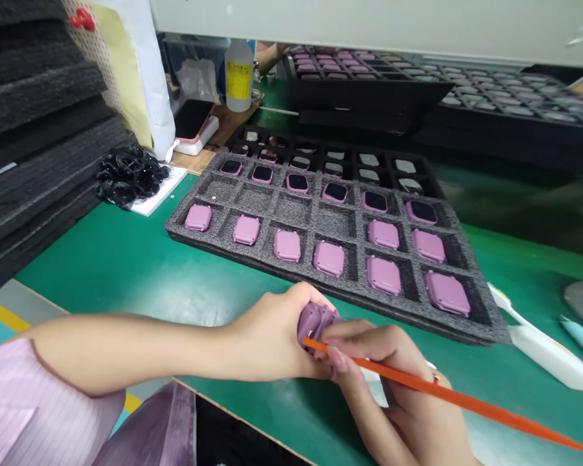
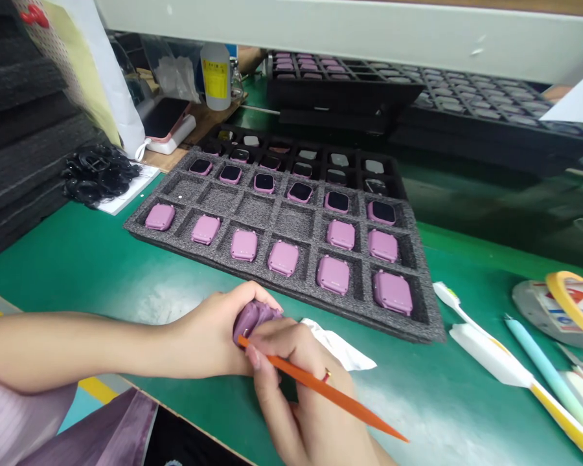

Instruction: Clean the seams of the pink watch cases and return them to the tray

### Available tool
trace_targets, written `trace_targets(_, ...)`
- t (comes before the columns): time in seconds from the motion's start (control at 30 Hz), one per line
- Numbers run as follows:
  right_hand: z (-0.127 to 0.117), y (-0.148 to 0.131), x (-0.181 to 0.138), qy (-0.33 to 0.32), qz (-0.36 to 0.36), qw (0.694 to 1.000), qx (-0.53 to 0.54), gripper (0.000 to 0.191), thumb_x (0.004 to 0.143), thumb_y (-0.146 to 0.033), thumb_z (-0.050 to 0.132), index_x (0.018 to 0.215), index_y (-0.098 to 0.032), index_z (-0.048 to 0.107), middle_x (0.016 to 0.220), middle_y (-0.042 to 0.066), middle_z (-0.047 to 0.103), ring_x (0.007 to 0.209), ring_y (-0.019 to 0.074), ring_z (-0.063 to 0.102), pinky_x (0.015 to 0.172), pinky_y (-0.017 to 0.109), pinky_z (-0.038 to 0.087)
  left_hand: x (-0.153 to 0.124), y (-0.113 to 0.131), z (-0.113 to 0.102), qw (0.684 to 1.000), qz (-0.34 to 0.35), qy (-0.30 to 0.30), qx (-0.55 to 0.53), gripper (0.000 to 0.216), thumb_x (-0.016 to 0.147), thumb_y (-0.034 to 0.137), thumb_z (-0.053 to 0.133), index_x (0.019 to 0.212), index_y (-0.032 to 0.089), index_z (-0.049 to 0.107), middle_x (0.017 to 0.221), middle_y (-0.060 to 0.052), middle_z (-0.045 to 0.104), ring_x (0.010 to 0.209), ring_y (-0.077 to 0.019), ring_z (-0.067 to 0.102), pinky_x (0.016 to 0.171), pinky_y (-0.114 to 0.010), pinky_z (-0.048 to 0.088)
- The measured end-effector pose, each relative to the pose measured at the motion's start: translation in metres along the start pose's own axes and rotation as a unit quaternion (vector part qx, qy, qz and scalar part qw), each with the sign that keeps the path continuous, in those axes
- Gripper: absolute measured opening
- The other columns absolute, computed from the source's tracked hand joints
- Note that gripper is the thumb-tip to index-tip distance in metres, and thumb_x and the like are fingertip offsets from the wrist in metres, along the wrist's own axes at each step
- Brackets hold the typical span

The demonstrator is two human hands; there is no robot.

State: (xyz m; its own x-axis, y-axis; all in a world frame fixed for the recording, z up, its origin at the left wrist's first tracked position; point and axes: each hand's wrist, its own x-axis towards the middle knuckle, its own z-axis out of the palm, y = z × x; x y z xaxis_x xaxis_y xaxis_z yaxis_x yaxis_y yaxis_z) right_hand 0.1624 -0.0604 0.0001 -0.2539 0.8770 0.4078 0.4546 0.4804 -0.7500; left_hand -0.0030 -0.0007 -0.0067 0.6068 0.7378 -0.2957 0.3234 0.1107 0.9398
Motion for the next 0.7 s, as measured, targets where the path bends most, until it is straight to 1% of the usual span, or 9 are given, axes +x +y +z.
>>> trace_targets(0.07,0.0,-0.002,0.001,-0.014,-0.006,1.0,-0.015,0.01,0.095,-0.012,0.052,0.095,-0.022,0.05,0.085,0.0,0.066,0.076,0.0089,0.067,0.065,0.017,0.055,0.0,-0.001,0.0,1.0,0.004,-0.004,-0.002,0.053,0.063,0.043,0.085,0.103,0.025,0.056,0.085,0.003,0.067,0.078,-0.0183,0.062,0.063,-0.028,0.045)
trace_targets(0.2,0.0,-0.003,0.001,0.005,-0.005,0.999,-0.032,0.009,0.096,-0.013,0.052,0.096,-0.022,0.051,0.085,0.0,0.065,0.079,0.0096,0.068,0.064,0.017,0.055,0.0,-0.001,0.0,1.0,-0.02,0.004,-0.005,0.055,0.061,0.044,0.086,0.102,0.025,0.056,0.08,0.005,0.065,0.072,-0.0162,0.06,0.06,-0.027,0.043)
trace_targets(0.37,-0.003,0.0,0.001,-0.011,0.013,1.0,0.015,0.011,0.096,-0.012,0.053,0.095,-0.023,0.054,0.083,0.0,0.066,0.075,0.0118,0.068,0.063,0.021,0.057,0.0,0.002,0.0,1.0,-0.016,0.001,-0.005,0.056,0.061,0.043,0.087,0.103,0.024,0.056,0.083,0.003,0.067,0.076,-0.0174,0.061,0.063,-0.028,0.044)
trace_targets(0.43,-0.01,0.001,0.003,0.048,0.041,0.997,0.04,0.008,0.096,-0.017,0.056,0.093,-0.025,0.059,0.081,0.001,0.067,0.072,0.0137,0.068,0.06,0.023,0.057,-0.001,0.004,-0.001,0.999,-0.033,0.007,0.004,0.058,0.058,0.04,0.089,0.104,0.025,0.056,0.087,0.003,0.069,0.08,-0.0188,0.063,0.065,-0.029,0.045)
trace_targets(0.47,-0.016,0.001,0.005,0.1,0.069,0.991,0.051,0.007,0.096,-0.021,0.058,0.091,-0.026,0.06,0.079,0.001,0.067,0.069,0.0145,0.067,0.06,0.025,0.057,-0.001,0.005,-0.002,0.999,-0.039,0.008,0.007,0.059,0.057,0.039,0.089,0.105,0.025,0.056,0.089,0.002,0.07,0.083,-0.0198,0.064,0.068,-0.03,0.046)
trace_targets(0.53,-0.03,0.003,0.007,0.214,0.143,0.964,0.068,0.006,0.093,-0.031,0.065,0.089,-0.027,0.063,0.077,0.002,0.067,0.066,0.0166,0.065,0.061,0.03,0.058,-0.003,0.007,-0.004,0.999,-0.042,0.002,0.008,0.06,0.057,0.036,0.09,0.105,0.025,0.056,0.094,0.001,0.072,0.09,-0.0216,0.065,0.074,-0.032,0.047)
trace_targets(0.6,-0.048,0.007,0.005,0.307,0.201,0.927,0.074,0.014,0.086,-0.039,0.074,0.088,-0.027,0.067,0.078,0.003,0.067,0.064,0.0188,0.063,0.065,0.037,0.057,-0.003,0.009,-0.005,0.999,-0.042,-0.008,0.008,0.059,0.057,0.033,0.089,0.105,0.025,0.055,0.097,0.0,0.072,0.093,-0.0226,0.065,0.078,-0.034,0.048)
trace_targets(0.67,-0.068,0.013,-0.001,0.375,0.207,0.903,0.043,0.018,0.081,-0.042,0.078,0.087,-0.027,0.07,0.079,0.005,0.066,0.066,0.0212,0.062,0.073,0.043,0.055,-0.004,0.011,-0.007,0.999,-0.045,-0.015,0.009,0.058,0.058,0.031,0.089,0.105,0.025,0.055,0.098,0.0,0.072,0.093,-0.0228,0.065,0.08,-0.035,0.048)
trace_targets(0.7,-0.077,0.017,-0.007,0.394,0.207,0.896,0.002,0.017,0.082,-0.043,0.077,0.085,-0.028,0.07,0.079,0.005,0.067,0.067,0.0221,0.063,0.075,0.043,0.054,-0.004,0.011,-0.007,0.999,-0.047,-0.017,0.01,0.058,0.058,0.031,0.089,0.105,0.025,0.055,0.097,0.0,0.071,0.093,-0.0229,0.065,0.081,-0.036,0.048)
